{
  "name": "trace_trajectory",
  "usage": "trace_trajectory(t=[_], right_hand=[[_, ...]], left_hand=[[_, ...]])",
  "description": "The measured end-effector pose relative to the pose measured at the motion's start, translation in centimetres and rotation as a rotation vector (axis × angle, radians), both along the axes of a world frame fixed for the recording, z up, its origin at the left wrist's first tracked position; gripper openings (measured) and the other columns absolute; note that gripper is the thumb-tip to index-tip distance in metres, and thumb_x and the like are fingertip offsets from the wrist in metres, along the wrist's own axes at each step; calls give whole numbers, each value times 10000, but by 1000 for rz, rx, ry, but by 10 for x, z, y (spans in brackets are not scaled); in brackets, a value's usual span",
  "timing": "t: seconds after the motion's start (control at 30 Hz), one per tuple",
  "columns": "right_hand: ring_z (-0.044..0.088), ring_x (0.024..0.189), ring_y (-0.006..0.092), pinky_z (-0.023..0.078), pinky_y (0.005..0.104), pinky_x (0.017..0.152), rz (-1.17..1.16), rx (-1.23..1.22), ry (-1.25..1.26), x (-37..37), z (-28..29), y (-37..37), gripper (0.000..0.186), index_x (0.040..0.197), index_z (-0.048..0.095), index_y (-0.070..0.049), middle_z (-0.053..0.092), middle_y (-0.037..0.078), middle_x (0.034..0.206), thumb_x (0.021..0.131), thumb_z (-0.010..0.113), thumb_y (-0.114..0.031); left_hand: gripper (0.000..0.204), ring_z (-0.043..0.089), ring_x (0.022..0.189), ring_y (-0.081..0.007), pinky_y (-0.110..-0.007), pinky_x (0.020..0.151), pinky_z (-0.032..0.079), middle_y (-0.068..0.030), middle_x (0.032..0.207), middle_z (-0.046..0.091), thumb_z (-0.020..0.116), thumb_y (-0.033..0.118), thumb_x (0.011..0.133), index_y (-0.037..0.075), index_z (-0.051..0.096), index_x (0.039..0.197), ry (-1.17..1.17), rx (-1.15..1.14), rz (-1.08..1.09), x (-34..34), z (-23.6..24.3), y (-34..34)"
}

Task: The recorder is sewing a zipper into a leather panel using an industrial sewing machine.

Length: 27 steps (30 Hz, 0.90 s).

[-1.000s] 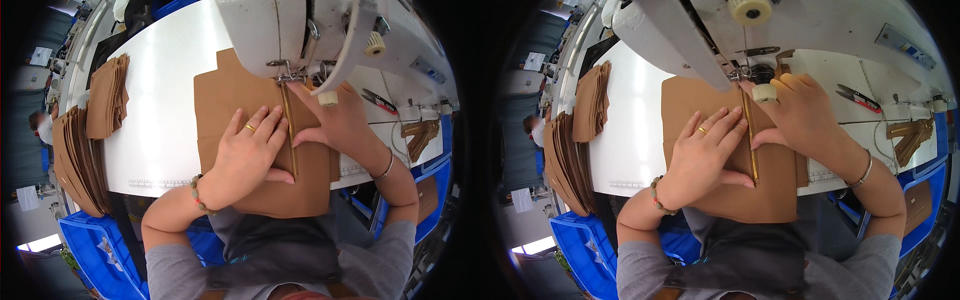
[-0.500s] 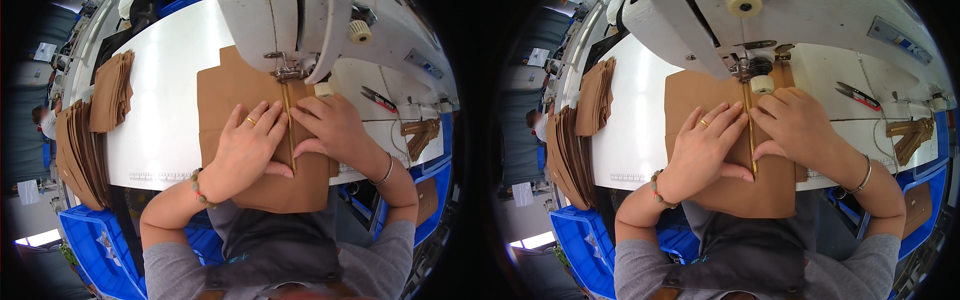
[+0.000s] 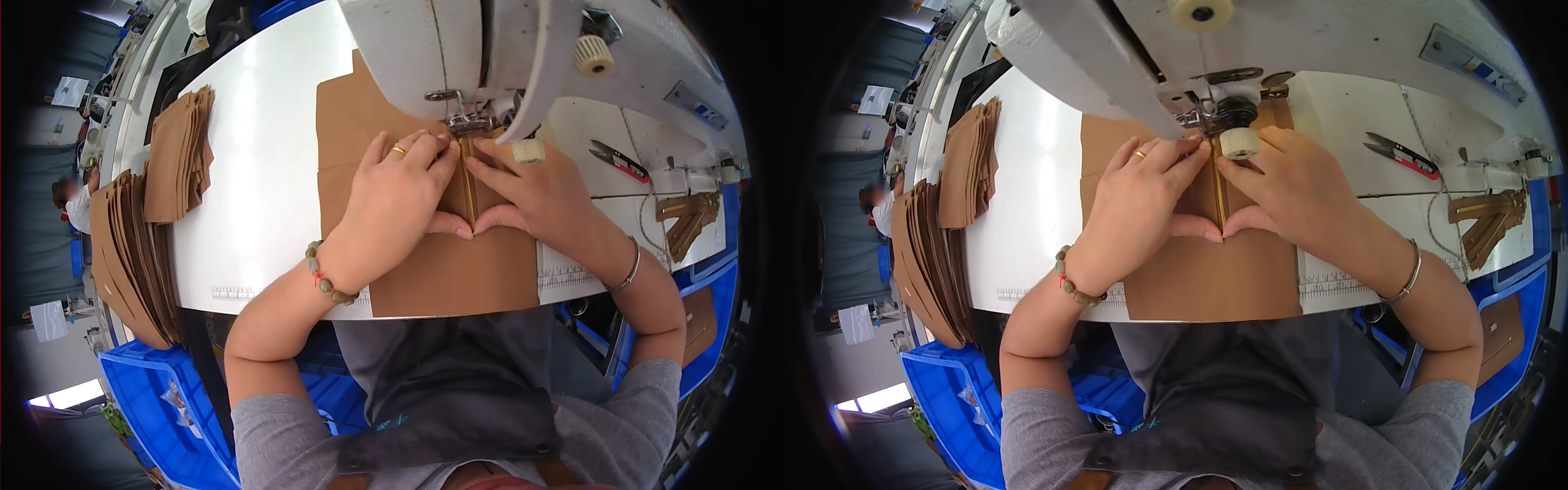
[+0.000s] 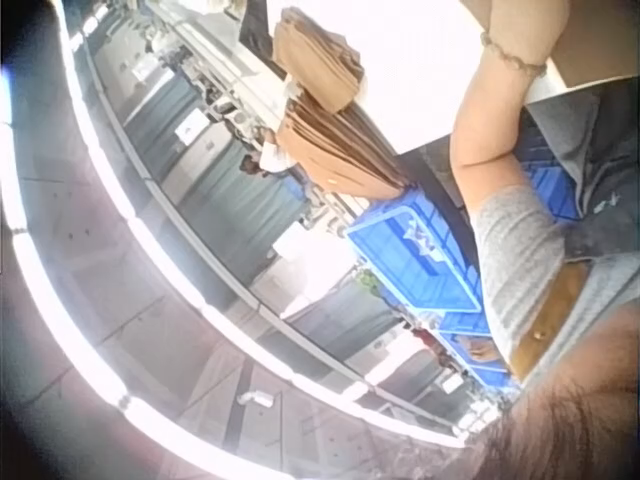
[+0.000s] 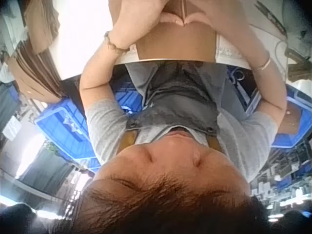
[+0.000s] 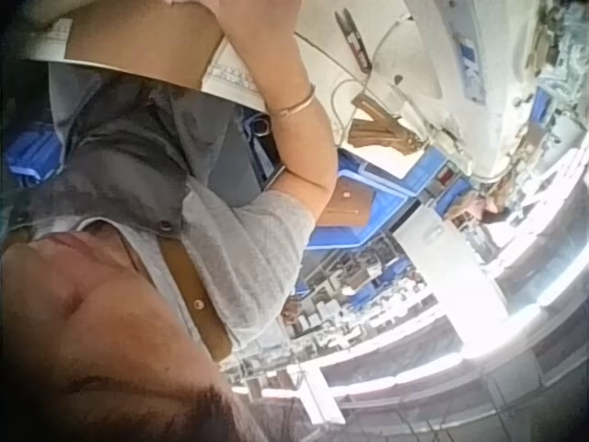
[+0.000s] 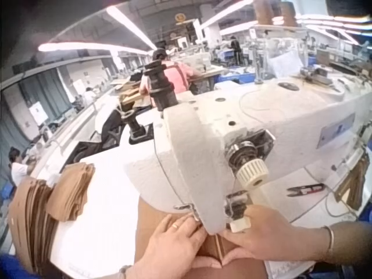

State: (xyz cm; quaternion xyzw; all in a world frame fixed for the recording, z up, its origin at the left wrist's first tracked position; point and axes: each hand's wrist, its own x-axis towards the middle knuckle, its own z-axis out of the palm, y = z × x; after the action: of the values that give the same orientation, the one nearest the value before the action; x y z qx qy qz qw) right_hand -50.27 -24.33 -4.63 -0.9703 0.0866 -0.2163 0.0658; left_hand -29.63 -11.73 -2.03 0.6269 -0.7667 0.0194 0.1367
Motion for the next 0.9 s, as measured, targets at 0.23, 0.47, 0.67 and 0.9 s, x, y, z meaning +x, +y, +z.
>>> trace_trajectory(t=[0.23,0.47,0.67,0.9], right_hand=[[623,1030,309,527,411,882,-21,12,-54,1,-6,-4,612,1147,751,-92,642,103,1041,700,812,-504],[624,1017,302,519,410,878,-30,63,-108,5,-8,-7,560,1114,752,-101,641,99,1034,710,815,-483],[622,977,286,515,411,838,30,92,-80,-3,2,-7,510,1100,757,-105,629,74,1004,737,812,-459],[625,975,270,535,406,832,118,132,-42,-8,9,2,494,1102,775,-92,680,50,1138,706,853,-377]], left_hand=[[780,678,1146,-294,-431,1069,493,-79,1315,703,843,493,667,14,732,1272,52,-37,6,1,-1,-2],[703,690,1112,-270,-392,998,516,-68,1298,735,827,497,715,54,759,1256,45,-44,38,3,-1,-8],[605,703,1067,-270,-379,945,538,-51,1273,751,820,459,770,83,774,1241,34,-81,18,6,-6,-7],[510,665,1265,-311,-422,1017,560,-84,1328,726,833,341,826,70,763,1253,172,-64,65,-7,-16,15]])
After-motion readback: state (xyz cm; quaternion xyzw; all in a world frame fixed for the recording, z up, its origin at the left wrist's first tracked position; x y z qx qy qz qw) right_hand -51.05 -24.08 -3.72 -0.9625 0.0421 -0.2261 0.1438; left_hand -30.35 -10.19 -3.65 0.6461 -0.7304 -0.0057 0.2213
